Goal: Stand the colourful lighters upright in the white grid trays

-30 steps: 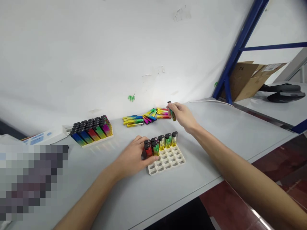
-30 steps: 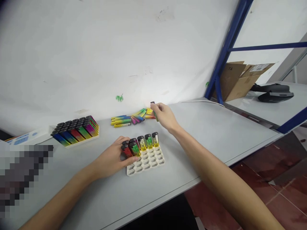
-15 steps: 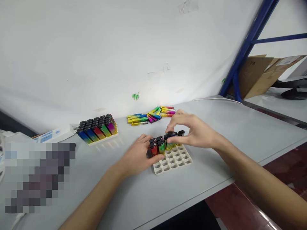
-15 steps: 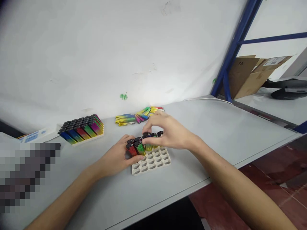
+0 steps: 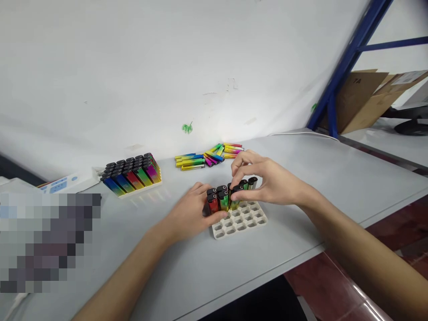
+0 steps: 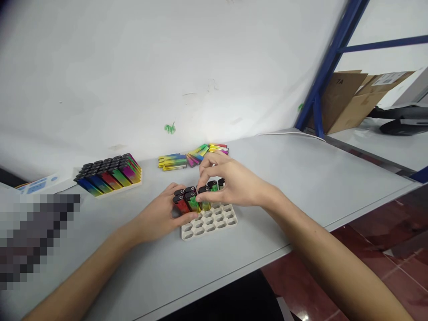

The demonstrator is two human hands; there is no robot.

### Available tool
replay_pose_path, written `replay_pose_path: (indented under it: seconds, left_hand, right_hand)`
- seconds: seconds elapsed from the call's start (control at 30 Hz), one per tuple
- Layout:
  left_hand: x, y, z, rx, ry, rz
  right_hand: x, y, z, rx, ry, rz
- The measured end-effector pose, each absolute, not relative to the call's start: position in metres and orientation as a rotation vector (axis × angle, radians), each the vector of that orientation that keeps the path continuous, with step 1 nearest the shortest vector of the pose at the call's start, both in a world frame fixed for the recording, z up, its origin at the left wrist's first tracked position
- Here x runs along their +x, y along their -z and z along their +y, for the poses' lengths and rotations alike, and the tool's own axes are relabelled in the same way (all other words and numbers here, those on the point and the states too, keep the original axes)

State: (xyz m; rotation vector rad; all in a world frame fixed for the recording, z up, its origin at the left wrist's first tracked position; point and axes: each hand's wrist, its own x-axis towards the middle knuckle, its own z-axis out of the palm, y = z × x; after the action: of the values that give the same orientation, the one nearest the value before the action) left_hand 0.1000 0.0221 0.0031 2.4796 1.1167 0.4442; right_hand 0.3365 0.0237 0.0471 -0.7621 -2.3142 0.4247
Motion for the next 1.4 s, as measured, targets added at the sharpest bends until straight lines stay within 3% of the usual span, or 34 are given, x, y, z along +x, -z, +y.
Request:
replay_pose_path:
  seconds: [0.27,0.6,0.93,1.2,1.4]
  left_hand:
    - [0.099,-0.001,0.023,2.506,-0.456,1.124]
    - [0.101,-0.004,0.023,2.507,-0.450,1.109]
    - [0.100,-0.005,0.022,2.501,-0.429,1.112]
    - [0.100,-0.003,0.021,2.490,-0.473,1.124]
    - [0.099,-0.002,0.022,2.513,-0.459,1.104]
  right_hand:
    - [0.332,-0.041,0.027,-0.732,-0.530,-2.217]
    - [0.346,-0.034,0.056,-0.582,-1.520,-1.376]
    - [0.340,-0.014,0.063,-0.540,-1.914,-1.135]
    - [0.336,-0.007,0.064,-0.562,-1.940,-1.089]
    - [0.332,-0.005,0.066,-0.702,-1.636,-1.051]
